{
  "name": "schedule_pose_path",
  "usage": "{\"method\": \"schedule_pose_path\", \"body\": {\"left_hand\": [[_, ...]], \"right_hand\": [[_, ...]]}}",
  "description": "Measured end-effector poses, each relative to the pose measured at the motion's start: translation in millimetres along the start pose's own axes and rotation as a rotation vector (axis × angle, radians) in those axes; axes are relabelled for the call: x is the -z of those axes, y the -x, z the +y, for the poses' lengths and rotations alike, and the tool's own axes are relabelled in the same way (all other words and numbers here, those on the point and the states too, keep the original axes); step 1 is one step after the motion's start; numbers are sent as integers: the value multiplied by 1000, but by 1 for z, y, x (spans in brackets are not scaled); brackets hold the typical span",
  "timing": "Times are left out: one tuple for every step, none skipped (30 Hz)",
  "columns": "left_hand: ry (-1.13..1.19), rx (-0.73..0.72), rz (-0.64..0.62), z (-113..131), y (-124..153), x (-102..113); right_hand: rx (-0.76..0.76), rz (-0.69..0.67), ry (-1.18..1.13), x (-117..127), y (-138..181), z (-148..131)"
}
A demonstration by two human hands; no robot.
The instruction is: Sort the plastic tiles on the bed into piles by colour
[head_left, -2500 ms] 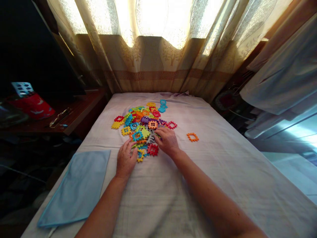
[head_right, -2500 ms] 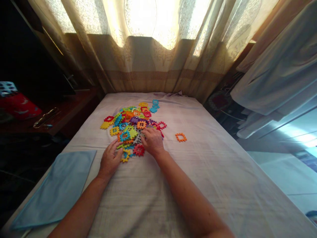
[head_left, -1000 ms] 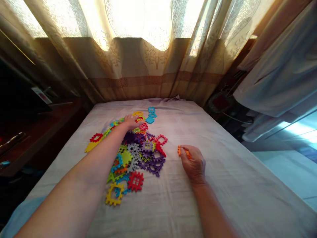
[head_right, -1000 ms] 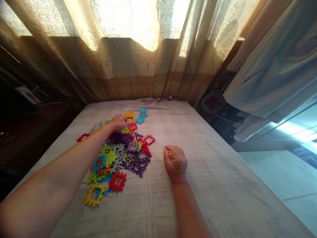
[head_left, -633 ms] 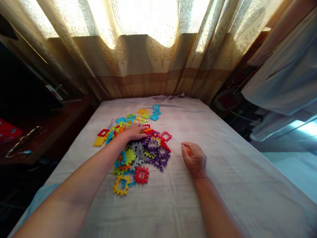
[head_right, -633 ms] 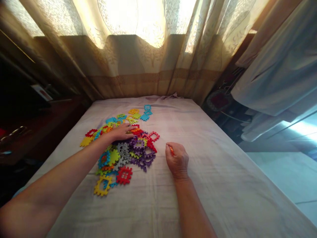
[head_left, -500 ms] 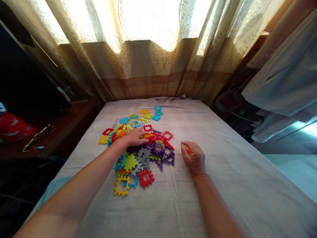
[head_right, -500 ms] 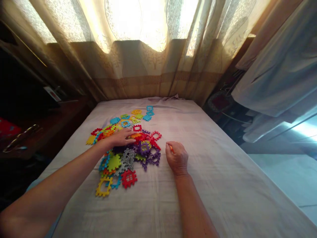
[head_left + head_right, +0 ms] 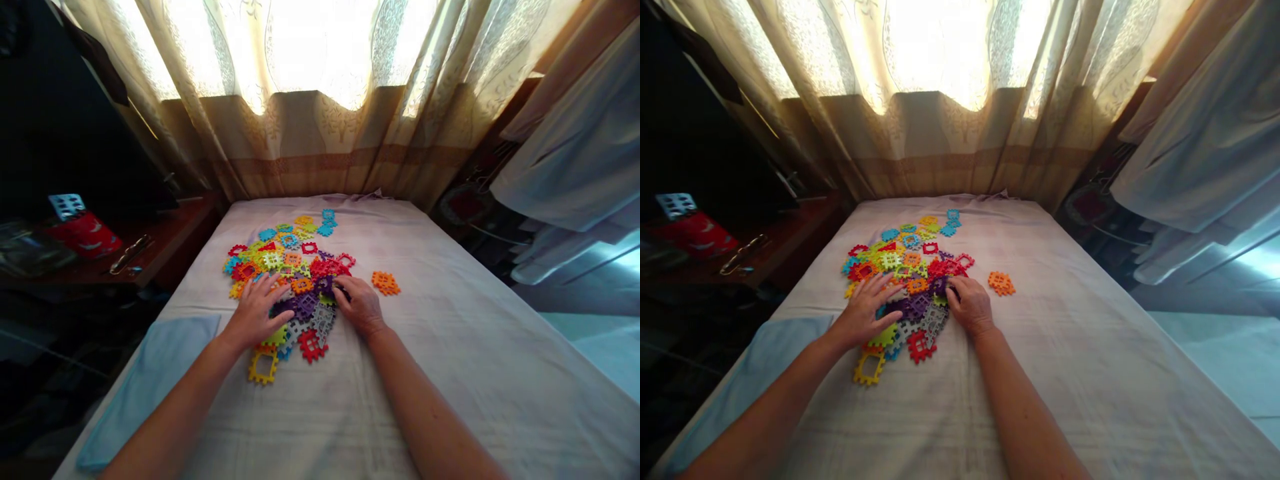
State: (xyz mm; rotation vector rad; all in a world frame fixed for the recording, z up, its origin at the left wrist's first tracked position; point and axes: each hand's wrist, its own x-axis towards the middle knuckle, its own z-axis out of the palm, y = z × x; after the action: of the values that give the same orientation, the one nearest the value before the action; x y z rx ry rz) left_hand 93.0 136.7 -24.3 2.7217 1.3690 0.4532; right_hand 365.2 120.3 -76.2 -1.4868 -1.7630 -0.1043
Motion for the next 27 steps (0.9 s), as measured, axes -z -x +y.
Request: {"method": "schedule_pose_path", "body": {"left_hand": [[-5,13,31,3,11,-3],[-10,16,48,6,23,-6],[-15,11,56,10,34,-10],[-21,3,54,12,43,-14],[-30,-5,49,14,52,-18],[-38,-8,45,15,59,-22],[-46,-6,42,15,64,-25],[-53,7,49,13,67,-27],[-60,32,67,11,68,-29],[-67,67,97,8,68,-31],[-72,109,134,4,67,-33],[-76,149,172,1,65,-34],[-74,178,204,-2,64,-36],[-66,189,226,-5,63,-37],[-53,184,236,-7,63,-38],[-37,169,240,-8,63,-39],[-19,154,244,-9,63,-39],[-1,144,250,-9,64,-40],[16,140,259,-9,64,-40],[33,141,268,-9,65,-39],[48,141,276,-9,65,-39],[62,141,280,-9,65,-38],[73,140,283,-9,65,-37],[82,140,284,-9,65,-37],[89,142,286,-9,65,-37],[95,144,289,-10,65,-37],[100,145,290,-10,64,-37]], "right_hand": [[15,-16,-7,-1,1,-3],[30,-23,-17,-2,2,-5],[42,-26,-28,-2,2,-7],[52,-25,-36,-1,3,-9],[58,-20,-40,-1,3,-10],[60,-13,-37,1,3,-12],[56,-6,-28,2,2,-13],[49,4,-15,4,2,-15],[42,14,-2,6,1,-18],[37,21,9,7,-1,-22],[37,21,16,8,-2,-26],[40,12,21,9,-5,-31],[44,-7,26,8,-8,-37],[46,-37,35,7,-11,-43],[41,-75,52,5,-14,-50],[29,-118,78,3,-18,-57],[9,-162,113,0,-22,-64],[-15,-205,157,-3,-26,-71],[-40,-248,204,-6,-30,-77],[-62,-290,251,-8,-33,-83],[-79,-329,291,-10,-37,-87],[-92,-366,323,-13,-39,-91],[-106,-395,347,-14,-41,-94],[-119,-416,360,-16,-43,-97],[-134,-430,363,-18,-43,-99],[-151,-439,356,-19,-43,-100],[-169,-442,341,-20,-43,-100]]}}
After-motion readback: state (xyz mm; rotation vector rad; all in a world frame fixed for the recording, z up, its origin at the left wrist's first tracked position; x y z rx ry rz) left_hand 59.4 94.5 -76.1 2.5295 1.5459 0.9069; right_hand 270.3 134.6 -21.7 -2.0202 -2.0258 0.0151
